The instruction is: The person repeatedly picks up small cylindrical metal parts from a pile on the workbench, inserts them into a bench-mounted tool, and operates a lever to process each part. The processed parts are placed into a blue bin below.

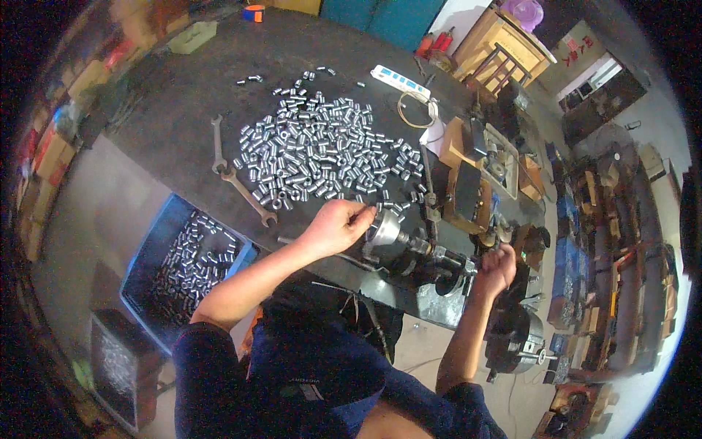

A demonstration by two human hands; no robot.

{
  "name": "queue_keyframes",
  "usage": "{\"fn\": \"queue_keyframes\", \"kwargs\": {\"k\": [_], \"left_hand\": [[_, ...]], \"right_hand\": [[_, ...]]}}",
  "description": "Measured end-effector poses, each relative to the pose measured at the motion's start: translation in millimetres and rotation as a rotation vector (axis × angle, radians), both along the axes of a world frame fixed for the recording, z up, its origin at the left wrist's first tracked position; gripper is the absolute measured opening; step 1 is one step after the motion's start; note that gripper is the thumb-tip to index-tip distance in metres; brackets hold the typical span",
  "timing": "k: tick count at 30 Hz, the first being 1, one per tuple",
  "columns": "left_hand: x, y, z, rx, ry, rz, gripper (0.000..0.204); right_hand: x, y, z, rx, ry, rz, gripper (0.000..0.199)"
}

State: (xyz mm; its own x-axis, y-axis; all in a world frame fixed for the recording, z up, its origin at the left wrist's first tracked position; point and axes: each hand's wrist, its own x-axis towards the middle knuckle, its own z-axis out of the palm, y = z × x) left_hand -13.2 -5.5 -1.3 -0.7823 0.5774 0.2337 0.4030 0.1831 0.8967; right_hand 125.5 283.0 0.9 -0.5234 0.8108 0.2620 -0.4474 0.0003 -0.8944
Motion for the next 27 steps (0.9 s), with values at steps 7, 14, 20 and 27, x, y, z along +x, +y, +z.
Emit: {"fn": "queue_keyframes", "kwargs": {"k": [7,14,20,27], "left_hand": [[2.3,-2.4,2.9,0.009,-0.205,-0.008,0.032],[-1.0,-4.5,9.4,0.024,-0.383,-0.006,0.037],[-14.5,-67.3,-22.3,-0.118,-0.198,0.136,0.035],[14.6,-206.5,-71.6,-0.726,-0.022,0.626,0.030]], "right_hand": [[84.3,-15.1,-44.6,-0.286,0.284,0.299,0.037],[23.4,6.4,-81.2,-0.591,-0.295,0.154,0.021],[-8.1,21.8,-21.7,-0.022,-0.160,0.014,0.020],[78.1,-22.8,-25.2,-0.183,0.209,0.268,0.024]]}}
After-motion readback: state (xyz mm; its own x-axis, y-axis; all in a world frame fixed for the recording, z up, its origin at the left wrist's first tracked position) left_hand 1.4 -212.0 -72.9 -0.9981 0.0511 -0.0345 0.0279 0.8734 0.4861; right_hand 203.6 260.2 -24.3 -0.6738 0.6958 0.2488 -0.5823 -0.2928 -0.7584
